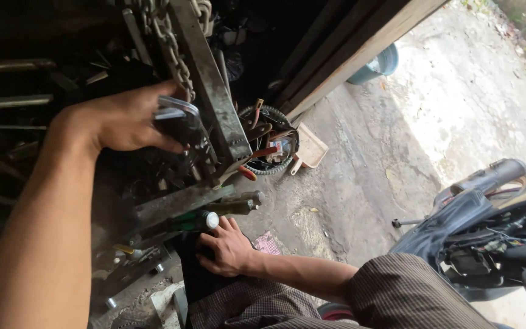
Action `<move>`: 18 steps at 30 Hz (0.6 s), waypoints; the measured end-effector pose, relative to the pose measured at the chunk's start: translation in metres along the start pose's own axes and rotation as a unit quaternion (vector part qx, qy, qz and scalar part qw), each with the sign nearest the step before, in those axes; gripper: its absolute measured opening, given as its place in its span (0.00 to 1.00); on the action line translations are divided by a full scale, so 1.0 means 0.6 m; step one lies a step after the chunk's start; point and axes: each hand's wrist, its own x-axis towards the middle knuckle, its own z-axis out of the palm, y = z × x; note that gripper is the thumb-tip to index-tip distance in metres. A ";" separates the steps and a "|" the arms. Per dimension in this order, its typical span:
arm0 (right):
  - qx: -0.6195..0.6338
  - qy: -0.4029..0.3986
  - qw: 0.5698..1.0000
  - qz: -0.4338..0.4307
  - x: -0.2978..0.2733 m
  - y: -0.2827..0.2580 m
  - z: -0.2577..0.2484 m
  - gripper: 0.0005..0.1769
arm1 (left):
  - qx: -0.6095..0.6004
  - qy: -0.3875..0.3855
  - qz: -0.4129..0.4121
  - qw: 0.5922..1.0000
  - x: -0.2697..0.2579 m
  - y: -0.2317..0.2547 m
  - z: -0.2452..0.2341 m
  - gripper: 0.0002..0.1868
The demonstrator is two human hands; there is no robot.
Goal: The person sits in a workshop and cleans a small metal mechanical part using a dark cloth. They wipe the part thoroughly with both hands, then briefly handle a pair of pliers before returning to wipe the part again.
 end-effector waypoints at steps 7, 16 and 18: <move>0.012 0.009 1.000 0.008 0.002 0.000 0.003 0.19 | 0.103 -0.067 -0.057 0.991 0.053 -0.058 0.018 0.68; 0.015 0.014 1.000 0.003 0.003 -0.003 -0.004 0.17 | 0.007 -0.033 -0.071 0.997 0.049 -0.065 0.031 0.75; 0.038 -0.025 0.999 0.022 0.003 -0.004 -0.007 0.17 | 0.024 -0.011 -0.075 0.997 0.041 -0.052 0.034 0.72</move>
